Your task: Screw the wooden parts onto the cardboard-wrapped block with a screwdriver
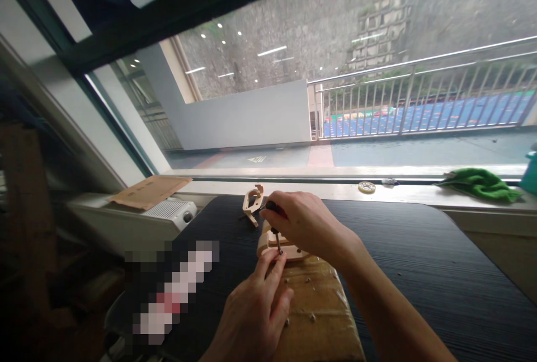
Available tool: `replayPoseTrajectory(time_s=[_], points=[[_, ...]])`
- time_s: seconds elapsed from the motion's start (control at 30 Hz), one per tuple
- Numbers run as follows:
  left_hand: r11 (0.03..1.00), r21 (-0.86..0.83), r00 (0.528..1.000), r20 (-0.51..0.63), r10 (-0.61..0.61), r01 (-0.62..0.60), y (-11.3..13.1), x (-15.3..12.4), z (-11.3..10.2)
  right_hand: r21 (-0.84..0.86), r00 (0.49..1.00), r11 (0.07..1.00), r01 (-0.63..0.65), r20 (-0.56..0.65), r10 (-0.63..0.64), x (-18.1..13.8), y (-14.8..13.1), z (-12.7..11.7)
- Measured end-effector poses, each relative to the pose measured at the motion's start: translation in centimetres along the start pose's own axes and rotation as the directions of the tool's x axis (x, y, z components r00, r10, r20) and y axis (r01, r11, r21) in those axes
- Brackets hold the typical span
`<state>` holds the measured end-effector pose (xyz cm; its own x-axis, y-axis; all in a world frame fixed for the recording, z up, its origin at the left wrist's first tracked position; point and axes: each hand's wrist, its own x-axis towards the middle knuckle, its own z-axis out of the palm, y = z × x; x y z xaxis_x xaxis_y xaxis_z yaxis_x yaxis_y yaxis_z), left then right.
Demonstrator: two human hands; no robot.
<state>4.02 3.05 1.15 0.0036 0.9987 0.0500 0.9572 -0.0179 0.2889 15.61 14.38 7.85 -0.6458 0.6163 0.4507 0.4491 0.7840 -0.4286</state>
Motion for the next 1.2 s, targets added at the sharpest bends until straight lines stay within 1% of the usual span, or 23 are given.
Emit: replayPoseTrajectory(time_s=[0.17,0.33,0.43,0.6,0.73,0.83,1.0,1.07,1.2], points=[[1.0,0.011,1.0,-0.008,0.005,-0.005,-0.1,0.0,0.1,-0.019,0.999,0.999,-0.027,-0.04,0.026,0.2,0.0,0.4],[1.0,0.007,1.0,-0.005,0.0,0.0,-0.1,0.1,0.0,0.032,1.0,0.999,0.01,-0.012,-0.009,0.0,-0.7,0.0],[1.0,0.005,1.0,0.0,0.005,-0.005,-0.2,0.0,0.1,0.038,1.0,0.999,0.029,-0.003,-0.029,0.0,-0.5,-0.2],[1.0,0.011,1.0,0.0,0.001,-0.001,-0.1,0.0,0.1,-0.016,0.999,1.0,-0.002,-0.049,0.001,0.2,0.5,0.4],[1.0,0.01,1.0,-0.004,-0.003,0.003,-0.1,0.1,0.0,-0.055,0.998,0.998,-0.029,-0.062,0.026,0.2,0.3,0.5],[1.0,0.011,1.0,-0.005,0.0,0.0,-0.1,0.1,0.0,-0.059,0.999,0.998,-0.001,-0.047,-0.001,0.1,-0.3,0.1],[1.0,0.01,1.0,-0.006,0.001,-0.001,-0.1,0.0,0.0,0.001,0.997,0.997,0.072,-0.022,-0.072,0.0,-0.6,-0.2],[1.0,0.009,1.0,-0.002,-0.003,0.003,-0.1,0.0,0.0,-0.002,0.998,0.999,0.054,-0.031,-0.054,0.1,-0.2,0.0],[1.0,0.004,1.0,0.005,-0.005,0.005,0.0,0.0,-0.1,-0.046,0.998,0.999,-0.021,-0.056,0.019,0.3,0.5,0.3]])
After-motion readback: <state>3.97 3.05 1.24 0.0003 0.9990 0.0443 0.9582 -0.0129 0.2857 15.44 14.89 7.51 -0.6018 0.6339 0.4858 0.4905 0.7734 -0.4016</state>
